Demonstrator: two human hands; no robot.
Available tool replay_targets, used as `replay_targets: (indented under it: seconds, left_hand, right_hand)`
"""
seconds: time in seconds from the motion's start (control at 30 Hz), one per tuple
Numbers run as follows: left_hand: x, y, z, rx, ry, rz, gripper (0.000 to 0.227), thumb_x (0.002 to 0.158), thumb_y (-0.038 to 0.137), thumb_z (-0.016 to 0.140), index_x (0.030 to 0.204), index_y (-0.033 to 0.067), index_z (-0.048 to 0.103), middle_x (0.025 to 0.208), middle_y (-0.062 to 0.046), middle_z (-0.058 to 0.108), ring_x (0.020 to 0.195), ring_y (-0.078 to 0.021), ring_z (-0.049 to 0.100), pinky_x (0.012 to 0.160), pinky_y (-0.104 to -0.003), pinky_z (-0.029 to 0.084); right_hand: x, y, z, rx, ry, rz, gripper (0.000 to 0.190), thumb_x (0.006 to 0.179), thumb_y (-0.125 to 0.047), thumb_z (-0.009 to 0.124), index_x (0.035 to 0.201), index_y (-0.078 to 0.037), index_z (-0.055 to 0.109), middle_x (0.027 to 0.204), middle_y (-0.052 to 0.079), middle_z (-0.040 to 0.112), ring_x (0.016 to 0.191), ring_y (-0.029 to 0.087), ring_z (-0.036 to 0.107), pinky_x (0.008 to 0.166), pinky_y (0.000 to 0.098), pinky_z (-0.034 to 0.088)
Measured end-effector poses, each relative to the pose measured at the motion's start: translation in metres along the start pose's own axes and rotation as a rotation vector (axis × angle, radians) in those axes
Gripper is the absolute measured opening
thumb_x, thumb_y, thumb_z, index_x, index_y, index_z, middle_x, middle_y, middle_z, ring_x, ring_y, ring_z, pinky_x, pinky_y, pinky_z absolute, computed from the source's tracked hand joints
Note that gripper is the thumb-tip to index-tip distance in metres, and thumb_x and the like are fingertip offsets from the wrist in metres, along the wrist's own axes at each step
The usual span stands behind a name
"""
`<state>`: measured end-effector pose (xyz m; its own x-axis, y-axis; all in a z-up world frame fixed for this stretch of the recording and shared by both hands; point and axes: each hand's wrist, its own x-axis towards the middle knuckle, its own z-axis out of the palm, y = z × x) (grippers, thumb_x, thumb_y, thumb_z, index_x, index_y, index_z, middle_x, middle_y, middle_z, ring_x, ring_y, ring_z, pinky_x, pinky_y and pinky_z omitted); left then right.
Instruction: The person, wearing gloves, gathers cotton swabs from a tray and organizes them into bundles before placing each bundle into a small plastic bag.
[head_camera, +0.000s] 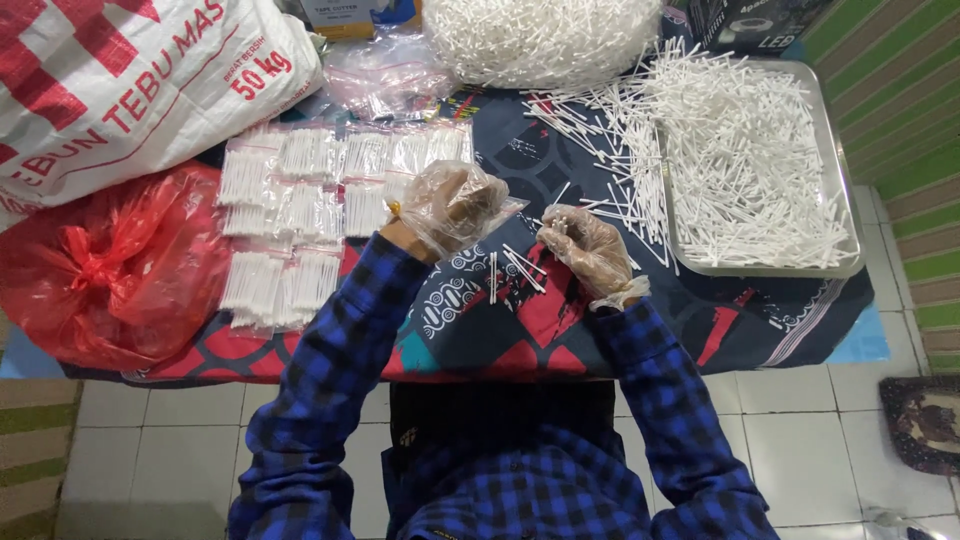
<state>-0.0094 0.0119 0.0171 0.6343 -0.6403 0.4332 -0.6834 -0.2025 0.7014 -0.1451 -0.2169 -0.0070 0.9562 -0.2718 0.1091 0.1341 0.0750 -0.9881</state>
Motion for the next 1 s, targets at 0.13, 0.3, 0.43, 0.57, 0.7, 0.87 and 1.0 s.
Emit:
replay_targets:
  seconds: [0.13, 0.3, 0.43, 0.57, 0.7, 0.87, 1.0]
  left_hand:
    - [0.002, 0.009, 0.0, 0.013, 0.001, 0.013, 0.035, 0.099, 0.029, 0.065, 0.124, 0.0093, 0.05, 0.116, -0.011, 0.057, 0.115, -0.0278, 0.055, 0.103, -0.034, 0.03]
    - [0.005, 0.015, -0.004, 0.026, 0.002, 0.023, 0.031, 0.099, 0.03, 0.064, 0.118, 0.0094, 0.052, 0.111, -0.011, 0.058, 0.11, -0.0285, 0.057, 0.099, -0.034, 0.032]
    - [0.006, 0.022, -0.005, 0.04, 0.004, 0.036, 0.027, 0.098, 0.03, 0.064, 0.113, 0.0096, 0.054, 0.105, -0.01, 0.059, 0.106, -0.0291, 0.058, 0.095, -0.035, 0.034]
    - [0.013, 0.029, -0.004, 0.053, 0.006, 0.047, 0.024, 0.098, 0.031, 0.063, 0.108, 0.0098, 0.056, 0.1, -0.01, 0.059, 0.101, -0.0298, 0.059, 0.091, -0.035, 0.036]
    - [0.014, 0.038, -0.005, 0.066, 0.011, 0.056, 0.023, 0.097, 0.031, 0.063, 0.104, 0.0099, 0.058, 0.096, -0.01, 0.06, 0.098, -0.0303, 0.06, 0.088, -0.035, 0.038]
    - [0.019, 0.048, -0.009, 0.099, 0.022, 0.072, 0.022, 0.097, 0.032, 0.062, 0.097, 0.0101, 0.061, 0.089, -0.009, 0.061, 0.092, -0.0312, 0.061, 0.082, -0.036, 0.04]
    - [0.025, 0.058, -0.011, 0.115, 0.008, 0.09, 0.023, 0.097, 0.033, 0.062, 0.093, 0.0102, 0.062, 0.085, -0.009, 0.062, 0.089, -0.0316, 0.062, 0.079, -0.036, 0.042]
  right_hand:
    - [0.0, -0.005, 0.0, 0.051, 0.013, 0.02, 0.018, 0.087, -0.004, 0.081, 0.104, -0.004, 0.075, 0.088, 0.008, 0.071, 0.079, 0.01, 0.065, 0.069, 0.0236, 0.059]
    - [-0.001, -0.006, -0.003, 0.029, -0.018, 0.021, 0.012, 0.086, -0.003, 0.081, 0.096, -0.004, 0.074, 0.083, 0.009, 0.07, 0.075, 0.011, 0.065, 0.064, 0.024, 0.057]
    - [-0.002, -0.005, -0.003, 0.023, 0.048, 0.013, 0.015, 0.086, -0.002, 0.082, 0.099, -0.002, 0.075, 0.086, 0.01, 0.071, 0.078, 0.011, 0.063, 0.064, 0.0257, 0.057]
    - [-0.004, 0.001, -0.007, -0.014, 0.069, 0.047, 0.019, 0.083, -0.002, 0.084, 0.101, -0.002, 0.076, 0.088, 0.008, 0.073, 0.078, 0.009, 0.065, 0.067, 0.0211, 0.057]
    - [-0.009, -0.015, -0.001, -0.041, 0.06, 0.052, 0.014, 0.084, -0.004, 0.084, 0.095, -0.005, 0.076, 0.084, 0.006, 0.071, 0.075, 0.008, 0.062, 0.066, 0.022, 0.056]
    - [-0.009, -0.041, 0.013, 0.187, 0.042, -0.355, 0.008, 0.093, -0.002, 0.07, 0.094, -0.005, 0.062, 0.09, 0.022, 0.072, 0.094, 0.034, 0.067, 0.087, 0.0429, 0.056]
    - [0.007, -0.053, 0.035, 0.349, 0.266, -0.312, 0.011, 0.092, -0.004, 0.073, 0.089, -0.001, 0.062, 0.088, 0.024, 0.073, 0.081, 0.031, 0.076, 0.064, 0.037, 0.062]
